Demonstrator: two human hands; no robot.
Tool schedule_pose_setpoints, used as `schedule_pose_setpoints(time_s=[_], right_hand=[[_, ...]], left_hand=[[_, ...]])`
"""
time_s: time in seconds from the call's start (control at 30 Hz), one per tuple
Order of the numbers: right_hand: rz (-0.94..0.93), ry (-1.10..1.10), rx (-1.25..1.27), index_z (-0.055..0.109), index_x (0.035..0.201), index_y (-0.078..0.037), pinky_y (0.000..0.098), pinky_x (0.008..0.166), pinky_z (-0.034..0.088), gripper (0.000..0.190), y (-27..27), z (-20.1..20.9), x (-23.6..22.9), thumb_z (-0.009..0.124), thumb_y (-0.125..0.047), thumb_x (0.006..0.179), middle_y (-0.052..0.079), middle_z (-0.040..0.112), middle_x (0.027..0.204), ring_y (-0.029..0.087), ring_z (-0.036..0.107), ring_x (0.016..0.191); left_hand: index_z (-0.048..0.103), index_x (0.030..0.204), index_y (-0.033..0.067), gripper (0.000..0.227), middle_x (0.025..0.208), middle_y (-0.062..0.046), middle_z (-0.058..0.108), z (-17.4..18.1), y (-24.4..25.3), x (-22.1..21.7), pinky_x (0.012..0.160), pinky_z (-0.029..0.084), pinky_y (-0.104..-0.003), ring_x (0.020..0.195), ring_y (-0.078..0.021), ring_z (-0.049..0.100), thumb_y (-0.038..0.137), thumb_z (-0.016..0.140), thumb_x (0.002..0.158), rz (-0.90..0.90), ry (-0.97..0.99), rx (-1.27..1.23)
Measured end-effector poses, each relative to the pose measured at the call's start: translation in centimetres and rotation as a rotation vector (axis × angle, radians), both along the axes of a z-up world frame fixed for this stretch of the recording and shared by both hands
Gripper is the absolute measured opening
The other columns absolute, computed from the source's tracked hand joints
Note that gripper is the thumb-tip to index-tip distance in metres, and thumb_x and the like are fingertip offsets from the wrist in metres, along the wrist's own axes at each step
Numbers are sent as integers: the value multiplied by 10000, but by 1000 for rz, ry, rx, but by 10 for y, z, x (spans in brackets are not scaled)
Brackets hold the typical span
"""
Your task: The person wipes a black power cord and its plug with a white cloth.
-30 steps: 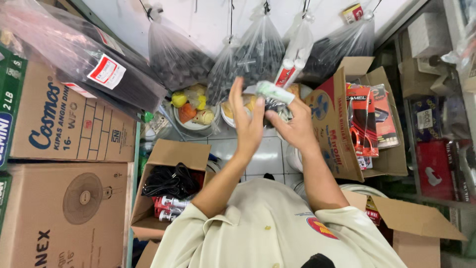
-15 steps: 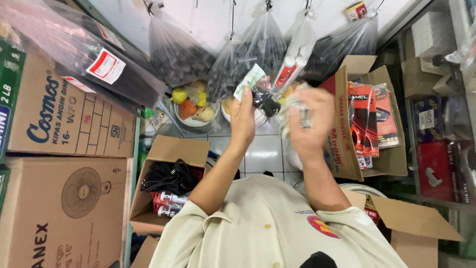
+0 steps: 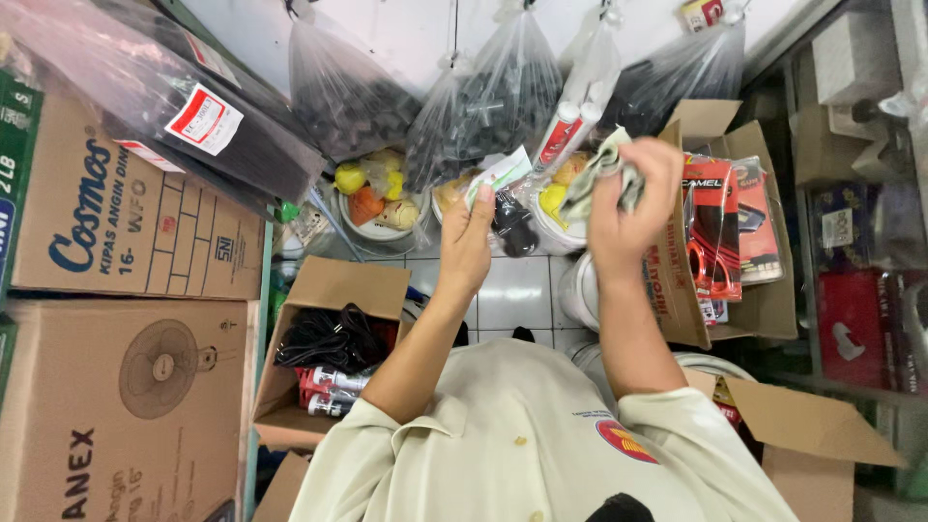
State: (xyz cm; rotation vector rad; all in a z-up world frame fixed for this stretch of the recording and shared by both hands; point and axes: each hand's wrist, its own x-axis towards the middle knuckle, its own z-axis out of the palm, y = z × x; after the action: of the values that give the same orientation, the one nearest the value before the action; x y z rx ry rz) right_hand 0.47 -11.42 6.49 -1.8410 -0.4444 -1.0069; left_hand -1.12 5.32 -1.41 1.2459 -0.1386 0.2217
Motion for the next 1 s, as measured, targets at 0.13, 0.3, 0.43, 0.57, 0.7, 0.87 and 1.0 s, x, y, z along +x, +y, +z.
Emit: schedule_pose_setpoints(time_s=[0.13,0.3,0.43,0.57,0.7,0.87,1.0], right_hand=[[371,-148,-267,654,1011,-20,420,943,514,146,21,-10,-17,720,47,900,148,603,1107,328,620,1053],[98,105,-150,656,1075,1,396,949,531,126,5,1,15,694,57,968,143,627,1140,303,640,1065],[71,24,-81,625,1072,-1,393,973,541,155,9,-1,-12,646,65,933,146,592,1144,301,631,1078],[286,62,-280,668,1082,-3,407,955,514,191,25,-7,-7,696,55,903,162,610,1134,325,617,1076],[27,154,-81,644,1100,1,404,992,501,164,9,-4,6,679,46,947,160,603,1144,328,613,1096],[236,95,-129,631,1054,-15,373,953,507,116,9,-25,-15,673,20,952,146,619,1088,305,631,1040],[222,253,-218,660,1068,-8,374,923,519,139,3,-23,-1,694,18,935,145,632,1090,303,650,1033]], left_hand=[[627,1332,-52,392,1170,-50,691,-5,-8,-3,966,484,-272,1080,-102,592,243,491,1112,-76,28,23],[617,1365,-53,400,1234,-48,670,-19,-2,-6,1017,449,-268,1124,-104,575,238,472,1132,-117,51,-122],[611,1362,-82,402,1278,-78,667,-24,-2,3,1053,449,-295,1168,-131,587,223,476,1140,-148,52,-211],[538,1404,-61,409,1371,-81,621,-26,-8,6,1111,426,-310,1260,-152,578,185,503,1078,-143,80,-380],[540,1392,-68,412,1358,-126,639,-26,6,1,1097,462,-353,1240,-202,616,221,492,1102,-166,108,-601],[553,1410,-83,404,1327,-122,640,-29,-4,3,1035,459,-352,1184,-190,603,218,526,1142,-187,115,-548],[577,1343,-77,393,1285,-101,670,-30,-1,7,1033,468,-346,1162,-179,620,233,529,1106,-127,176,-545]])
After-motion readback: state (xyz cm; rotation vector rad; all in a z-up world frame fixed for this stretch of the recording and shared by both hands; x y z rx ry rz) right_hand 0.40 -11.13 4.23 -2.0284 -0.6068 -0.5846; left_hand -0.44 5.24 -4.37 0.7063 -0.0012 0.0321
